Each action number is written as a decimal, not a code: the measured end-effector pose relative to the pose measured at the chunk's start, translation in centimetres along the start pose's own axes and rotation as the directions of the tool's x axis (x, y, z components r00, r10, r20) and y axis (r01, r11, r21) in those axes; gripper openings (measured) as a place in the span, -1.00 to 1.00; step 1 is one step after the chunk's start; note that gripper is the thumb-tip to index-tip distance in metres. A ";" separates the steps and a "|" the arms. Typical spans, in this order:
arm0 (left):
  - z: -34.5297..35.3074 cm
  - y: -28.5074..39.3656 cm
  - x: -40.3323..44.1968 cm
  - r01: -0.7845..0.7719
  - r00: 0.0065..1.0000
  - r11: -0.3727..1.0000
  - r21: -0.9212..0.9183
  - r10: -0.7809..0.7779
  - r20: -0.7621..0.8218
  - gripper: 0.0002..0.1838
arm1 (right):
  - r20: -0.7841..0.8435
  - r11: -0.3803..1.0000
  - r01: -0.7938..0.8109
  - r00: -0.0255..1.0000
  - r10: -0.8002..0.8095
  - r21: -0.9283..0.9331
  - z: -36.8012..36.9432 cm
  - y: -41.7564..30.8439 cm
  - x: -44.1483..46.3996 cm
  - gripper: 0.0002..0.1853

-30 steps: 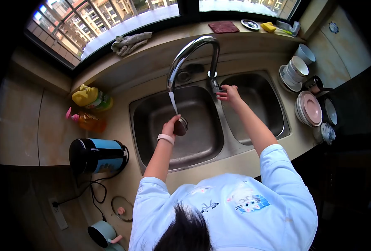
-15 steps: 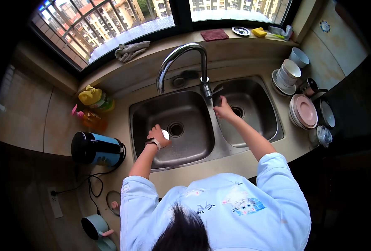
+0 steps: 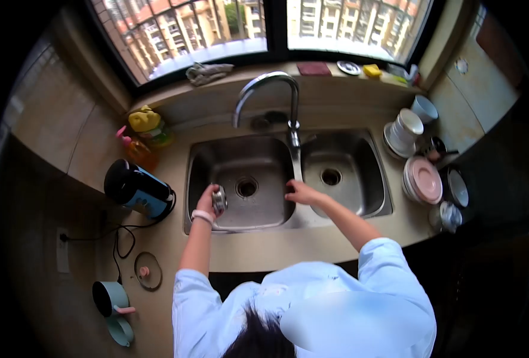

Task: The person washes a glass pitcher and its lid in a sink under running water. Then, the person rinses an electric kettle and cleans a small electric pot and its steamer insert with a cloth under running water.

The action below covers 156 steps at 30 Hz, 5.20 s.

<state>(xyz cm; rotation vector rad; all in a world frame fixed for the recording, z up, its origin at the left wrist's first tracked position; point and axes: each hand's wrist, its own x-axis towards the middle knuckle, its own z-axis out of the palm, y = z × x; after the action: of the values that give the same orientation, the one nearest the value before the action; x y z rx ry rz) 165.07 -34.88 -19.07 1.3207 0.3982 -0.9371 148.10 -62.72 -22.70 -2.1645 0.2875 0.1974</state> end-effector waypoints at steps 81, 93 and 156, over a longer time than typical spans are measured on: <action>-48.4 -52.4 -87.3 0.433 -0.768 0.854 -0.289 0.182 -0.614 -0.18 | -0.118 0.996 0.070 0.990 -0.076 -0.054 28.0 -20.6 12.0 -0.68; -32.7 -30.7 -63.4 -0.126 0.050 0.367 0.922 0.930 -0.363 -0.17 | 0.690 0.694 -0.032 0.148 -0.708 0.719 46.0 -45.1 -24.3 0.01; -21.9 -21.8 -59.1 0.261 0.299 -0.789 0.557 0.615 0.730 -0.54 | 0.083 -0.295 0.058 0.892 0.444 0.954 21.4 -4.4 -57.4 -0.55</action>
<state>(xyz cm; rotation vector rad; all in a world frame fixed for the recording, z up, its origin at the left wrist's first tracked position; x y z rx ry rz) 118.94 7.08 4.37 2.9803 -1.4887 1.0848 93.47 -35.12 -17.23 -0.2787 0.7208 -0.2237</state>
